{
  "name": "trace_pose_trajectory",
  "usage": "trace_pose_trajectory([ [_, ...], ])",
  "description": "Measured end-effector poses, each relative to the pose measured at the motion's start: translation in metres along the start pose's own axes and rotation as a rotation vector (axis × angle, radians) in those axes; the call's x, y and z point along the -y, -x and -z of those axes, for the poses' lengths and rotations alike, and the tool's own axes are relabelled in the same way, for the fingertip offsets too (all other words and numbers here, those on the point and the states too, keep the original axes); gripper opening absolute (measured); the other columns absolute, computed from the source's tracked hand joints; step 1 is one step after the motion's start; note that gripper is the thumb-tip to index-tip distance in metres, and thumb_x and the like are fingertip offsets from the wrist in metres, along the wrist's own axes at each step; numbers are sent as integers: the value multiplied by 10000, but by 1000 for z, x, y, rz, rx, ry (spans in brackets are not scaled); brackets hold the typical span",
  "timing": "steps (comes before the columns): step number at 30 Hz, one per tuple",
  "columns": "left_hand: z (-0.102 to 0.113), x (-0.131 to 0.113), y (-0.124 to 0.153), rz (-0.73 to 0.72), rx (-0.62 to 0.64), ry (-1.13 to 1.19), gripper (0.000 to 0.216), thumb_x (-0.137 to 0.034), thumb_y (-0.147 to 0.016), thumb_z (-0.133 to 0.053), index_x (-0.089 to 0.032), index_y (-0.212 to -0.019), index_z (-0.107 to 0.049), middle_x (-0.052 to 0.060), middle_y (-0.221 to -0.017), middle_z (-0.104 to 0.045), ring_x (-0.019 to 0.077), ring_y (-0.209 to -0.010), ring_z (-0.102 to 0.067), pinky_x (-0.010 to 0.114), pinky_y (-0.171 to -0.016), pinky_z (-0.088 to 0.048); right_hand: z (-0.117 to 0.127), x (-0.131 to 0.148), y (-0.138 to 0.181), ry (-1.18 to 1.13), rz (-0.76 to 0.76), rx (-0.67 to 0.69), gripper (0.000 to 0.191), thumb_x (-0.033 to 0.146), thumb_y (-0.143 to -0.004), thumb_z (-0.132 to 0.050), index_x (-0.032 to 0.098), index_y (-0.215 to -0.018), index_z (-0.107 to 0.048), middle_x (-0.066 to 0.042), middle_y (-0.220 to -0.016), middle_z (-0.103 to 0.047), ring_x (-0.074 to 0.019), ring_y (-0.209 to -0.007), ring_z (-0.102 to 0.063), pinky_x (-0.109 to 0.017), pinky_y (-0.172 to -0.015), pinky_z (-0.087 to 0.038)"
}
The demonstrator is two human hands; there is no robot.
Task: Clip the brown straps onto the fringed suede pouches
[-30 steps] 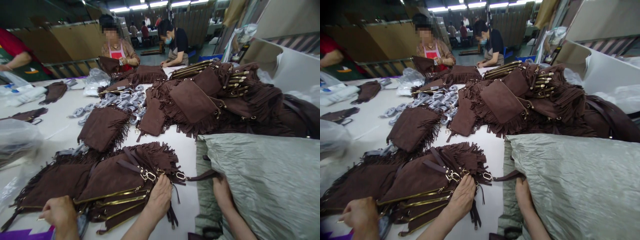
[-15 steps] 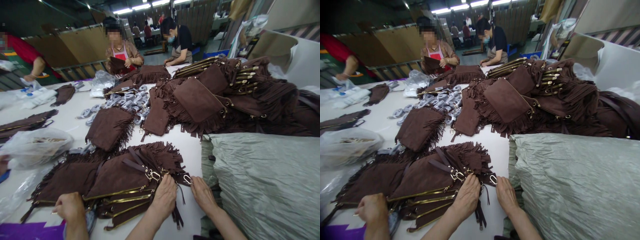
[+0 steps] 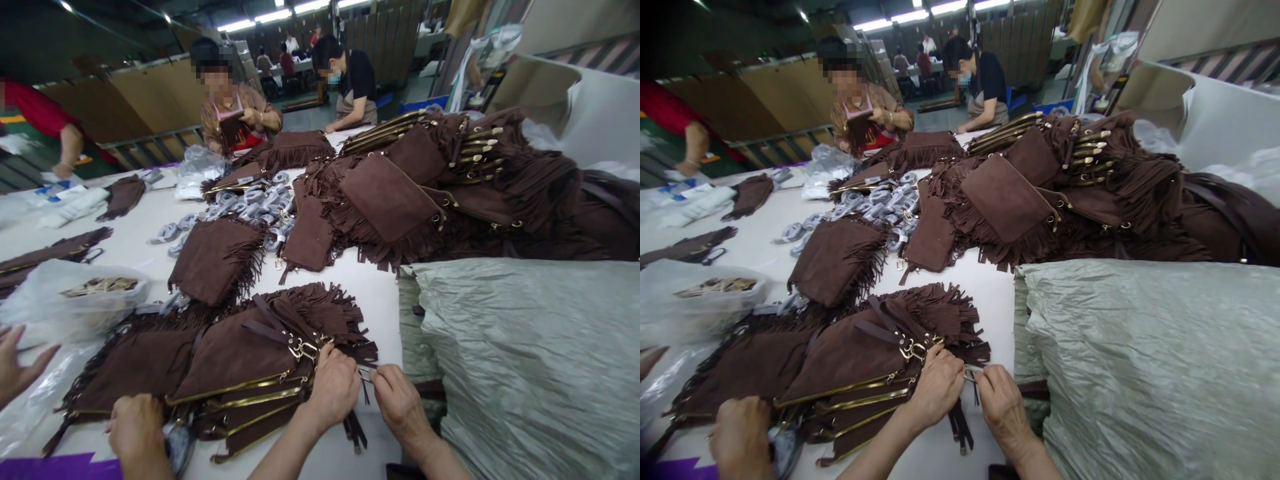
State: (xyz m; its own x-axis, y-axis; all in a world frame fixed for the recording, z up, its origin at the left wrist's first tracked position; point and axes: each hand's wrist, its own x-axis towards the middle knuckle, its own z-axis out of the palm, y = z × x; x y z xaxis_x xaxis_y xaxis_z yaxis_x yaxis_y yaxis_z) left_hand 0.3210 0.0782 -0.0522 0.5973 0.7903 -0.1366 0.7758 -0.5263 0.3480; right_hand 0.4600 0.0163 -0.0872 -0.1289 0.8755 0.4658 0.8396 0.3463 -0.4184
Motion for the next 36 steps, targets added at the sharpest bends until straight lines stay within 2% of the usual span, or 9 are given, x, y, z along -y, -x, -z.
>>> trace_pose_trajectory([
  [3,0,-1,-2,15,0,3,320,-218,-846,-346,-173,-594,-539,-3,-588,-561,149,-707,-508,397,-924,-285,-1,1,3,2,8,-20,227,92,-867,-351,158,-807,-560,-49,-681,-533,-158,-658,-483,-263,-595,-435],
  [6,-5,1,-2,-5,-5,-39,304,-170,-824,-353,-171,-580,-535,-2,-573,-559,150,-679,-503,399,-905,-294,-6,2,10,-89,-68,8,214,102,-859,-346,143,-961,-530,-79,-790,-577,-177,-747,-544,-289,-656,-475],
  [9,-11,6,-1,-48,-10,-70,298,-137,-800,-356,-174,-554,-519,-7,-551,-546,145,-641,-487,397,-887,-305,-8,5,15,-284,-183,159,333,134,-851,-354,141,-1183,-388,-105,-982,-592,-182,-896,-574,-290,-749,-495],
  [11,-14,8,0,-68,-23,-79,295,-130,-794,-355,-177,-550,-515,-8,-545,-539,144,-628,-477,395,-881,-307,-9,8,15,-394,-225,280,355,168,-860,-362,168,-1214,-352,-95,-1025,-586,-176,-921,-576,-285,-769,-497],
  [15,-16,12,0,-121,-53,-86,298,-109,-793,-351,-185,-549,-504,-25,-525,-509,131,-590,-447,384,-873,-311,-11,13,15,-380,-243,346,299,177,-878,-322,173,-1171,-380,-89,-938,-593,-191,-852,-590,-327,-725,-506],
  [24,-16,16,2,-146,-58,-130,241,-97,-761,-394,-183,-552,-479,-27,-528,-484,135,-611,-456,407,-892,-332,-20,23,11,-198,-263,260,250,107,-821,-270,156,-995,-443,-56,-752,-612,-192,-677,-622,-294,-568,-489],
  [29,-14,13,14,-105,-148,-252,161,-51,-736,-401,-173,-702,-499,18,-693,-531,185,-781,-499,421,-933,-346,-24,10,18,-76,-397,273,211,124,-822,-294,164,-914,-479,-58,-741,-633,-189,-661,-635,-278,-561,-477],
  [33,-28,12,19,-123,-227,-416,183,-60,-701,-454,-124,-859,-522,64,-811,-556,234,-926,-494,444,-980,-330,-27,0,26,-27,-442,284,230,123,-806,-317,145,-962,-485,-69,-773,-651,-189,-680,-646,-273,-570,-477],
  [36,-43,11,14,-77,-275,-476,165,-44,-715,-423,-116,-815,-534,71,-766,-558,231,-883,-513,450,-963,-359,-29,-1,28,-15,-445,294,230,119,-807,-312,158,-953,-485,-58,-757,-649,-179,-669,-643,-262,-560,-469],
])
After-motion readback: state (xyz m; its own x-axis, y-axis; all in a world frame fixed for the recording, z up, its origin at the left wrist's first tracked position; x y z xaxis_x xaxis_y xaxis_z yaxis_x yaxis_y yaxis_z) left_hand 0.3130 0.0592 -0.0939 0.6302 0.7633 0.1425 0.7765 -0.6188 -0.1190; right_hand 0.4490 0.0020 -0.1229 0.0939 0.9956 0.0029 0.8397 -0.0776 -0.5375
